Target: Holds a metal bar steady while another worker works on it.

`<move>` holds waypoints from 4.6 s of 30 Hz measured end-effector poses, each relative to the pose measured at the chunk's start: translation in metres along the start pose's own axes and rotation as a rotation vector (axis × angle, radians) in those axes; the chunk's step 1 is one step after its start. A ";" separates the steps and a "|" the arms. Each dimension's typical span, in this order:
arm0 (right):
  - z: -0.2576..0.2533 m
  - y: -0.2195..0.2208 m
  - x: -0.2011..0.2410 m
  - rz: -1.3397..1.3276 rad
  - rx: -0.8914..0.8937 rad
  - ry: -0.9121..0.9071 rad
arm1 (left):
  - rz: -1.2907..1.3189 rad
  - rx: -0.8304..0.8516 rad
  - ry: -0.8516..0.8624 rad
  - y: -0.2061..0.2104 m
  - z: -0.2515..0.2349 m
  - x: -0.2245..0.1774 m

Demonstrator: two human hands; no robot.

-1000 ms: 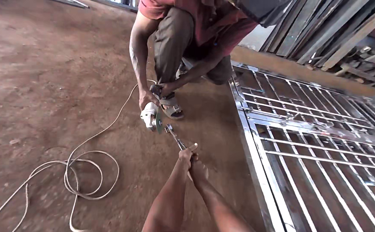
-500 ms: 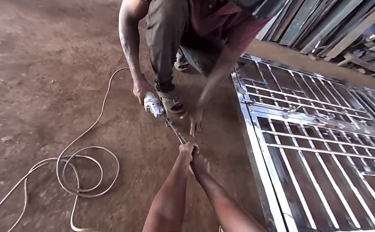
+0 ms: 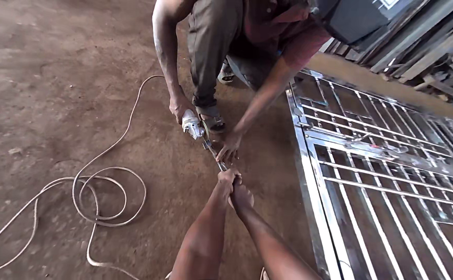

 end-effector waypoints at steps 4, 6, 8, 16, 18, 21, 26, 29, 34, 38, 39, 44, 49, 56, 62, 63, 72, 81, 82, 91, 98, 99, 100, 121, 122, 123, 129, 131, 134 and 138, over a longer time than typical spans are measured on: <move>-0.004 0.006 -0.001 -0.025 0.004 -0.008 | 0.021 0.071 0.033 -0.001 -0.098 0.060; -0.004 0.006 0.000 -0.020 0.004 -0.005 | 0.093 0.093 0.045 -0.002 -0.116 0.070; -0.006 0.008 0.000 -0.008 -0.012 -0.003 | 0.132 0.061 0.015 -0.002 -0.116 0.071; -0.003 0.005 0.001 0.007 0.012 -0.017 | 0.092 0.008 -0.015 -0.002 -0.092 0.055; -0.003 0.004 0.002 0.000 0.008 -0.025 | 0.119 -0.007 -0.045 -0.002 -0.083 0.051; -0.006 0.006 0.002 0.004 -0.003 -0.033 | 0.144 -0.014 -0.062 -0.005 -0.094 0.060; -0.006 0.006 0.001 -0.028 -0.002 -0.030 | 0.141 -0.022 -0.081 -0.004 -0.081 0.056; -0.003 0.004 0.002 -0.021 0.001 -0.039 | 0.135 -0.024 -0.095 -0.003 -0.071 0.050; -0.003 0.003 0.003 0.013 -0.002 -0.038 | 0.136 -0.005 -0.075 -0.001 -0.079 0.053; 0.002 -0.003 0.005 0.018 0.032 -0.034 | 0.144 -0.008 -0.103 -0.002 -0.075 0.052; 0.004 -0.004 0.006 0.025 0.021 -0.027 | 0.140 -0.005 -0.098 -0.003 -0.078 0.054; 0.083 -0.070 0.017 -0.039 0.189 -0.061 | 0.128 -0.045 -0.110 -0.003 -0.071 0.049; 0.063 -0.048 0.012 -0.022 0.073 -0.052 | 0.168 -0.025 -0.089 -0.005 -0.084 0.060; -0.007 0.007 0.002 0.023 -0.011 -0.020 | 0.201 -0.056 -0.134 -0.005 -0.101 0.071; 0.003 -0.002 0.004 0.043 0.005 -0.031 | 0.167 -0.072 -0.128 -0.005 -0.099 0.070; 0.005 -0.004 0.005 0.044 0.006 -0.033 | 0.173 -0.076 -0.132 -0.005 -0.099 0.070; 0.060 -0.045 0.010 -0.066 0.102 -0.053 | 0.201 -0.113 -0.154 -0.003 -0.078 0.059; 0.102 -0.086 0.022 -0.036 0.168 -0.071 | 0.264 -0.068 -0.157 -0.004 -0.091 0.069; 0.102 -0.086 0.022 -0.031 0.167 -0.070 | 0.262 -0.070 -0.155 -0.004 -0.090 0.069; 0.079 -0.062 0.014 -0.015 0.198 -0.065 | 0.173 -0.008 -0.086 -0.004 -0.088 0.061; 0.001 0.000 0.005 0.043 -0.014 -0.014 | 0.171 -0.055 -0.130 -0.003 -0.068 0.050; 0.006 -0.003 0.005 0.030 -0.056 -0.011 | 0.165 -0.053 -0.131 -0.003 -0.068 0.049; 0.018 -0.011 0.006 0.008 -0.085 -0.014 | 0.166 -0.049 -0.124 -0.003 -0.072 0.051; 0.007 -0.005 0.005 0.004 0.005 -0.036 | 0.173 -0.023 -0.091 -0.002 -0.065 0.047; 0.008 -0.006 0.005 0.004 0.003 -0.038 | 0.166 -0.028 -0.092 -0.001 -0.065 0.046; 0.009 -0.007 0.006 0.005 0.001 -0.039 | 0.164 -0.025 -0.096 -0.001 -0.067 0.047; 0.006 -0.004 0.004 -0.002 0.002 -0.032 | 0.176 -0.001 -0.090 -0.004 -0.080 0.054; -0.005 0.005 0.002 -0.007 -0.032 -0.045 | 0.181 0.003 -0.080 -0.004 -0.074 0.050; -0.021 0.018 0.000 -0.012 -0.103 -0.064 | 0.172 -0.030 -0.068 -0.002 -0.069 0.047; -0.009 0.008 0.002 0.004 -0.029 -0.052 | 0.277 0.314 0.136 -0.006 -0.109 0.068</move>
Point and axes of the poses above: each hand's wrist, its own z-axis away from the middle knuckle, its own y-axis out of the palm, x = y × z, the point moved 7 cm from there along -z, towards the middle knuckle, and after that the axes turned 8 degrees about z, right-handed, at the moved point
